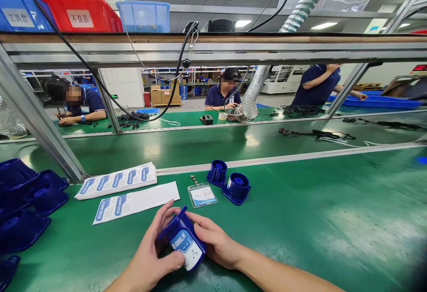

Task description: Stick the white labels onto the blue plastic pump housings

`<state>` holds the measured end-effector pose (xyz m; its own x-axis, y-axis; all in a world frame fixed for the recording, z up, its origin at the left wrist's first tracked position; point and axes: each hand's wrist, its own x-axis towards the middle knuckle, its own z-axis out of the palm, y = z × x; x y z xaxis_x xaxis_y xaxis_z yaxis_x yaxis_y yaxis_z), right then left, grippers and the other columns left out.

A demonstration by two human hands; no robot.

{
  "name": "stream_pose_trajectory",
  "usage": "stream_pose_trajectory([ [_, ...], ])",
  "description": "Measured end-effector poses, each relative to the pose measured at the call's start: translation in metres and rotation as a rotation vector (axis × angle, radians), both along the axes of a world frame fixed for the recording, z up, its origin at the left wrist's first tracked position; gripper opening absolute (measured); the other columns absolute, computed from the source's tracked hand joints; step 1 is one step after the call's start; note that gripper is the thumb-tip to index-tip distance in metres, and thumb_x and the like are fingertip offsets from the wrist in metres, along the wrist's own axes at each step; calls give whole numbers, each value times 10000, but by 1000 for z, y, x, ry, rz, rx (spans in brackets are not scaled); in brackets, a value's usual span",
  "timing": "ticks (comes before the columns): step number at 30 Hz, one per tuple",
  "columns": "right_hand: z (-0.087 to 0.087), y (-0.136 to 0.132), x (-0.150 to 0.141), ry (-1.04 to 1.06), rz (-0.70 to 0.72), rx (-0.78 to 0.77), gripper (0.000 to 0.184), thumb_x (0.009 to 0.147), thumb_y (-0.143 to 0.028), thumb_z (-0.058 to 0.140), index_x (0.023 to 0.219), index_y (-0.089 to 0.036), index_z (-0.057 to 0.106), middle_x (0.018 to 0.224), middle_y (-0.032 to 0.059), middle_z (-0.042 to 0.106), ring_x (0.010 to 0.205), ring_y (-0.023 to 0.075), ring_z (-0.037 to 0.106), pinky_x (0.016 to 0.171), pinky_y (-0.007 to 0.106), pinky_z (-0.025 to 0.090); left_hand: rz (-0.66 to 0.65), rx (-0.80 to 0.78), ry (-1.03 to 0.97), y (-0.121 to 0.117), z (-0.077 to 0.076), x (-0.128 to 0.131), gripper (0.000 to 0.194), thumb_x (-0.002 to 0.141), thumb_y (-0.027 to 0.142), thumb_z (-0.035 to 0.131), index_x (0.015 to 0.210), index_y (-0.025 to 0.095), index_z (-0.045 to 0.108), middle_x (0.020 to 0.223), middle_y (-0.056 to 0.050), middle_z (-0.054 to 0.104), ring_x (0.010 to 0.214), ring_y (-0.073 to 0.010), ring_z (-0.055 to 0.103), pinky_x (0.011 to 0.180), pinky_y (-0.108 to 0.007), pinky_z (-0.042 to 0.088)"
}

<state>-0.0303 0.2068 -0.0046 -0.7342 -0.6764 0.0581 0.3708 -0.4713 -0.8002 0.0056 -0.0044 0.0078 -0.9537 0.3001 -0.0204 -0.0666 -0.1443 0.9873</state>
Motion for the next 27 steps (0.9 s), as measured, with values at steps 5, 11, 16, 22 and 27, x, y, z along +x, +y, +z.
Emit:
stream_pose_trajectory([
  [5,-5,2,1,-30,-32,34,649,859,-502,863,1410,-216,675,1265,119,717,1066,204,684,957,306,473,-26,-40,-25,-1,1,1,1038,660,506,958,1555,295,477,1654,-107,422,1557,-335,383,1312,-431,333],
  [11,3,0,1,59,11,44,673,887,-550,815,1424,-173,667,1183,126,728,951,177,681,888,283,485,-4,-52,-12,1,2,2,1046,634,459,971,1545,259,498,1635,-124,444,1507,-349,448,1300,-440,349],
  [16,2,-1,3,94,-63,190,715,899,-635,758,1431,-169,651,1213,129,720,1054,235,667,938,353,496,23,-52,-24,4,2,6,1043,605,443,983,1510,278,493,1593,-102,490,1489,-325,462,1243,-376,412],
  [22,9,10,7,649,-644,630,353,1098,-436,492,1343,-220,626,1272,122,648,1132,231,623,1002,396,501,289,-71,57,16,11,7,733,753,503,881,1278,275,422,1286,-63,586,1201,-213,622,1029,-282,548],
  [27,20,16,7,1237,-837,645,232,923,-157,726,1127,-219,635,930,53,709,805,182,649,733,307,528,464,-93,89,25,16,8,769,693,502,911,1238,278,417,1260,-39,595,1184,-211,641,1055,-286,556],
])
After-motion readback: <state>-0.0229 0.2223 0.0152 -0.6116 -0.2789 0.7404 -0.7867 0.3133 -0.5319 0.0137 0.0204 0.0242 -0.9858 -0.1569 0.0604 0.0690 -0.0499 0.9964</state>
